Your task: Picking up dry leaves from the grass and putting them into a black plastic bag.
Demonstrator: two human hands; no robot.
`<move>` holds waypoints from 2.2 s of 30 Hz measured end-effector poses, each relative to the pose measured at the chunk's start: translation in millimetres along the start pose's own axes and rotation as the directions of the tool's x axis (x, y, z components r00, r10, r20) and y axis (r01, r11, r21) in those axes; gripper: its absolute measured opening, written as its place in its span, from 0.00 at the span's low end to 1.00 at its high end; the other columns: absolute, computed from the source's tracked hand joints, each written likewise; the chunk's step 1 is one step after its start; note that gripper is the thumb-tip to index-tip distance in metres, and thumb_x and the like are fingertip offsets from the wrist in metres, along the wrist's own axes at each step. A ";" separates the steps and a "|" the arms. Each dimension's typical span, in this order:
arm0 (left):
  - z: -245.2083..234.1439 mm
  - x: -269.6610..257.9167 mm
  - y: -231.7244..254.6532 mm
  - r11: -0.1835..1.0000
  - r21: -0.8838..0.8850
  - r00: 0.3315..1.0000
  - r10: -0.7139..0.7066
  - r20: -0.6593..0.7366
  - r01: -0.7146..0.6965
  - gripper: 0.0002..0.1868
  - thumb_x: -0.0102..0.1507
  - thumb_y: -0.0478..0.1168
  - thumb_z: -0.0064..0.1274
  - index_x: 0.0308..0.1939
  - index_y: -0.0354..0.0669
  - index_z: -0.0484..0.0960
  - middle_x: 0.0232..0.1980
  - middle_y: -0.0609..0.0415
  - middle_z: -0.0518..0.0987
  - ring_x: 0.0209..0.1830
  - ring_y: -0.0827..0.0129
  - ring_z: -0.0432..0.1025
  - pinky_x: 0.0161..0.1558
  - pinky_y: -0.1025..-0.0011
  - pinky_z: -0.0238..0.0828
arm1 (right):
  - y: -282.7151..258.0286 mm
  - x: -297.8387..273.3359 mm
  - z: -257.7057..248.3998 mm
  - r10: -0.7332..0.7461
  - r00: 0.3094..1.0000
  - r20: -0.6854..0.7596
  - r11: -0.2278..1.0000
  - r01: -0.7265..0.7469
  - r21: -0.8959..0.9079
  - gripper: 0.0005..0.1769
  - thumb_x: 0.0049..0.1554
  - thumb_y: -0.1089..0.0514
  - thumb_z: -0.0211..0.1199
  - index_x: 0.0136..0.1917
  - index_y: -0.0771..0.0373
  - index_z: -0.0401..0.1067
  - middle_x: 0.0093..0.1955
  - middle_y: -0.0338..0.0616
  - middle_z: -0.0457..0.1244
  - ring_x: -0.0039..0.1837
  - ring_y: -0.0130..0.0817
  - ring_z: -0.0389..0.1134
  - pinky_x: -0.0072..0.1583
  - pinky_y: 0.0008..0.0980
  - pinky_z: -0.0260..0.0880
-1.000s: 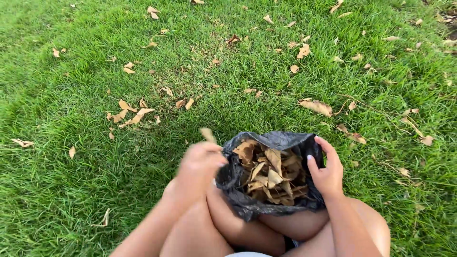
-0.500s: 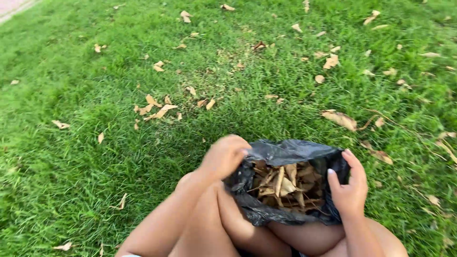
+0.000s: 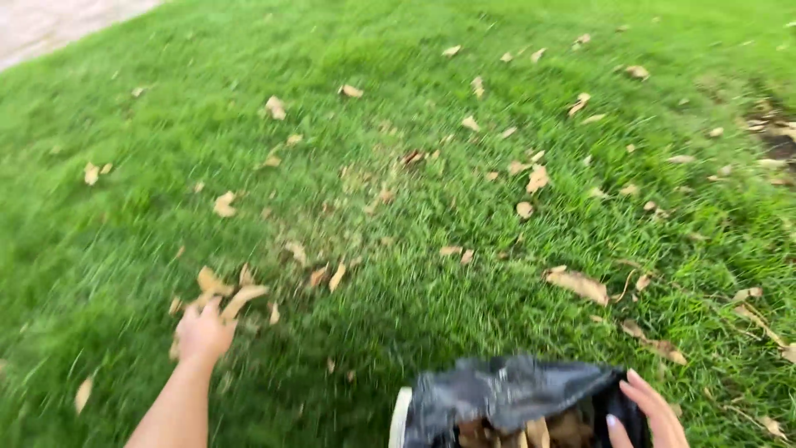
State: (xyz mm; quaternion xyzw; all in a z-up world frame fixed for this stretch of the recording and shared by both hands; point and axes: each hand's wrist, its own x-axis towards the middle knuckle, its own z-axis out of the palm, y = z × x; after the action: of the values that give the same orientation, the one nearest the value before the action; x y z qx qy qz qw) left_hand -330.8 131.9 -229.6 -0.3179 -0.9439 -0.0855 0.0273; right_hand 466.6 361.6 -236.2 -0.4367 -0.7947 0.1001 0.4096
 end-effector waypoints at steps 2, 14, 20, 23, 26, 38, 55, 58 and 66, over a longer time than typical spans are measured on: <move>21.4 31.6 1.6 1.000 0.003 0.999 -0.027 -0.029 0.027 0.44 0.53 0.59 0.67 0.73 0.66 0.71 0.71 0.43 0.68 0.71 0.45 0.64 0.68 0.50 0.64 | 78.8 -6.8 21.6 -0.017 0.998 0.058 0.999 0.019 -0.030 0.39 0.37 0.53 0.73 0.63 0.61 0.72 0.72 0.51 0.62 0.75 0.43 0.62 0.76 0.40 0.56; 98.1 62.0 -38.8 0.966 0.177 0.970 -0.211 0.122 0.188 0.19 0.59 0.59 0.63 0.53 0.66 0.88 0.49 0.52 0.88 0.53 0.56 0.82 0.56 0.58 0.78 | 201.4 -39.4 63.7 -0.012 0.946 0.325 0.992 -0.029 0.123 0.35 0.44 0.56 0.74 0.66 0.60 0.75 0.76 0.52 0.60 0.78 0.44 0.60 0.77 0.41 0.54; 60.6 32.0 -21.8 0.991 -0.038 0.991 -0.131 -0.022 0.130 0.12 0.63 0.50 0.60 0.50 0.61 0.89 0.42 0.52 0.87 0.46 0.57 0.82 0.52 0.60 0.80 | 136.4 -30.2 51.0 -0.027 0.927 0.374 0.986 -0.036 0.160 0.37 0.43 0.57 0.76 0.67 0.61 0.73 0.76 0.53 0.59 0.78 0.45 0.59 0.75 0.41 0.53; 1.1 -16.2 21.7 0.985 -0.165 0.998 -0.052 -0.044 0.044 0.15 0.63 0.50 0.58 0.53 0.58 0.87 0.44 0.51 0.86 0.47 0.55 0.81 0.51 0.59 0.79 | 24.6 -2.1 26.2 -0.050 0.991 0.126 0.991 0.034 0.127 0.37 0.40 0.57 0.73 0.64 0.60 0.70 0.72 0.49 0.61 0.74 0.41 0.62 0.73 0.39 0.56; -83.6 -99.7 93.0 0.926 -0.378 0.998 0.021 0.051 0.000 0.16 0.63 0.49 0.60 0.53 0.53 0.87 0.42 0.50 0.87 0.40 0.60 0.82 0.48 0.64 0.78 | -86.2 27.7 -12.4 0.000 0.997 0.081 0.996 -0.007 0.087 0.35 0.42 0.61 0.69 0.65 0.61 0.69 0.71 0.51 0.61 0.73 0.45 0.62 0.72 0.41 0.57; -159.7 -369.5 298.7 0.283 -0.744 0.571 0.806 -0.157 -0.605 0.09 0.57 0.36 0.60 0.41 0.41 0.85 0.40 0.47 0.83 0.44 0.50 0.78 0.47 0.59 0.74 | -167.3 31.4 -58.7 0.100 0.993 0.066 0.966 -0.113 0.232 0.30 0.49 0.65 0.67 0.67 0.62 0.69 0.73 0.51 0.62 0.74 0.48 0.62 0.73 0.41 0.59; -173.2 -323.3 274.0 0.769 -0.120 0.760 0.639 0.118 -0.628 0.34 0.45 0.44 0.72 0.54 0.51 0.78 0.58 0.47 0.74 0.65 0.49 0.66 0.68 0.42 0.54 | -160.3 27.9 -50.4 0.034 0.999 0.032 0.977 -0.040 0.208 0.31 0.55 0.64 0.66 0.71 0.66 0.67 0.76 0.54 0.61 0.77 0.47 0.62 0.76 0.40 0.61; -203.7 -310.1 271.9 0.668 -0.166 0.657 0.744 0.121 -0.725 0.47 0.38 0.45 0.75 0.61 0.43 0.75 0.57 0.45 0.74 0.62 0.49 0.66 0.60 0.49 0.60 | -165.2 29.4 -54.7 0.037 0.999 0.026 0.973 -0.042 0.227 0.32 0.54 0.64 0.67 0.71 0.65 0.67 0.77 0.54 0.61 0.76 0.46 0.62 0.74 0.39 0.63; -182.6 -309.3 261.9 0.625 -0.363 0.704 0.697 -0.139 -0.691 0.11 0.51 0.43 0.67 0.36 0.50 0.86 0.59 0.51 0.76 0.65 0.49 0.67 0.63 0.51 0.61 | -171.7 29.4 -59.0 0.157 0.956 0.248 0.986 -0.166 0.015 0.28 0.49 0.54 0.74 0.62 0.61 0.75 0.58 0.51 0.68 0.58 0.45 0.69 0.60 0.40 0.68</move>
State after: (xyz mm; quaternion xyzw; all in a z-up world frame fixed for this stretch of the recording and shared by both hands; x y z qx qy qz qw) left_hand 73.4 120.2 -45.0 -0.6559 -0.7117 -0.2514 -0.0126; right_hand 396.7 269.9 -92.9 -0.4770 -0.7991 0.2007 0.3060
